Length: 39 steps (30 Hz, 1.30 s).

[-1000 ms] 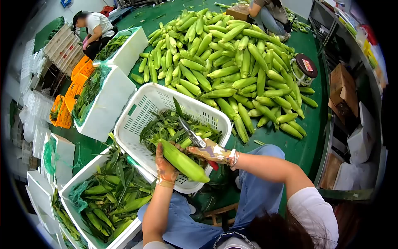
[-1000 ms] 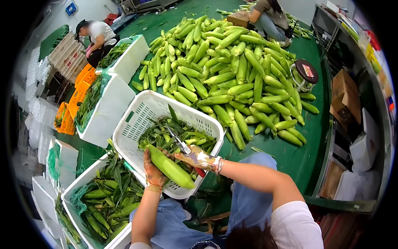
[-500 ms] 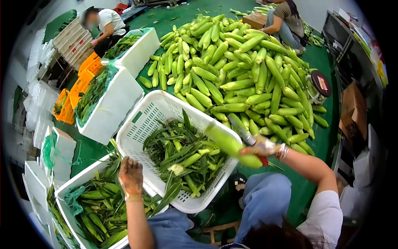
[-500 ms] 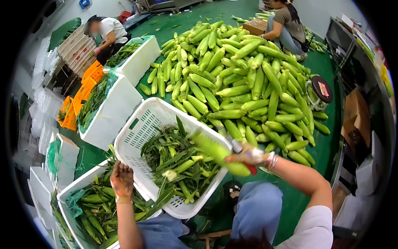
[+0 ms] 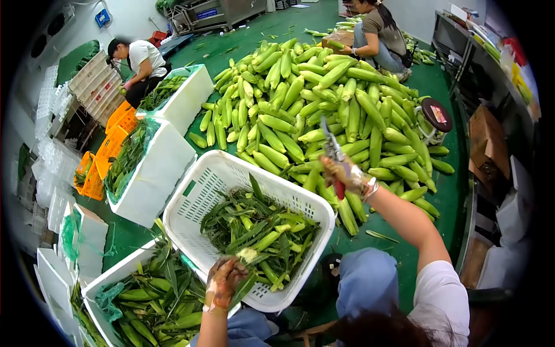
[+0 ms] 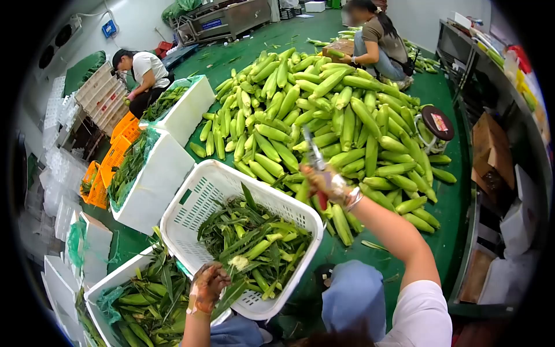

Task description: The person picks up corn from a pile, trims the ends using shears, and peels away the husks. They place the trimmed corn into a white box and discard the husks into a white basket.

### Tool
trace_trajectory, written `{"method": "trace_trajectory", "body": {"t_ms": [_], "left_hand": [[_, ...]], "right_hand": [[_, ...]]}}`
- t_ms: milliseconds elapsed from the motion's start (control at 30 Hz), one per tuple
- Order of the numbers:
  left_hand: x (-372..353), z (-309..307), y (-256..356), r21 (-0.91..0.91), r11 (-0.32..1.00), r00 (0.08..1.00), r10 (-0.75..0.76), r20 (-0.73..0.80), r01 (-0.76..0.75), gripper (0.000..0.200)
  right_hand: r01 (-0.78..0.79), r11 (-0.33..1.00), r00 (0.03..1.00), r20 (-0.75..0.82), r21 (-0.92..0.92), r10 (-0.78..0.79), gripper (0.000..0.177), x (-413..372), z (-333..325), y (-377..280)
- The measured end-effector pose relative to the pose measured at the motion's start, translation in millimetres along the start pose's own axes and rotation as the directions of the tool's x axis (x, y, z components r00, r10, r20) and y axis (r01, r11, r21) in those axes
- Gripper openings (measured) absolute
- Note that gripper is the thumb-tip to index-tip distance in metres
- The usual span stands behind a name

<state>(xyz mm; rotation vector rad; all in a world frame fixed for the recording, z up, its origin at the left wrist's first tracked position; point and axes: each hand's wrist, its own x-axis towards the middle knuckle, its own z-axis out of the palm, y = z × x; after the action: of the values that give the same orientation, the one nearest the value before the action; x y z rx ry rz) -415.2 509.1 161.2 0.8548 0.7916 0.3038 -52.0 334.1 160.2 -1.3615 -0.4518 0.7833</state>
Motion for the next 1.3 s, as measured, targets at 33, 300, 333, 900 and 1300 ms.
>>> {"method": "trace_trajectory", "body": {"t_ms": [33, 300, 333, 900, 1300], "left_hand": [[-2, 8, -1, 0.005, 1.000, 0.999, -0.013, 0.034, 0.013, 0.027], [-44, 47, 19, -0.057, 0.961, 0.918, 0.276, 0.284, -0.272, 0.041], [-53, 46, 19, -0.059, 0.964, 0.931, 0.266, 0.251, -0.260, 0.041], [-78, -77, 64, 0.144, 0.858, 0.869, 0.494, 0.034, -0.493, 0.031], [-32, -496, 97, 0.565, 0.598, 0.081, 0.642, -0.762, 0.569, 0.034]], "right_hand": [[-0.031, 0.997, 0.990, 0.139, 0.065, 0.022, 0.035, -20, 22, -10], [-0.562, 0.774, 0.602, 0.785, 0.291, 0.143, 0.035, -174, 188, -24], [-0.608, 0.740, 0.595, 0.782, 0.286, 0.187, 0.034, -182, 202, -19], [-0.584, 0.750, 0.592, 0.795, 0.311, 0.130, 0.046, -137, 256, 43], [-0.657, 0.738, 0.587, 0.719, 0.154, 0.372, 0.035, -125, 232, 89]]}}
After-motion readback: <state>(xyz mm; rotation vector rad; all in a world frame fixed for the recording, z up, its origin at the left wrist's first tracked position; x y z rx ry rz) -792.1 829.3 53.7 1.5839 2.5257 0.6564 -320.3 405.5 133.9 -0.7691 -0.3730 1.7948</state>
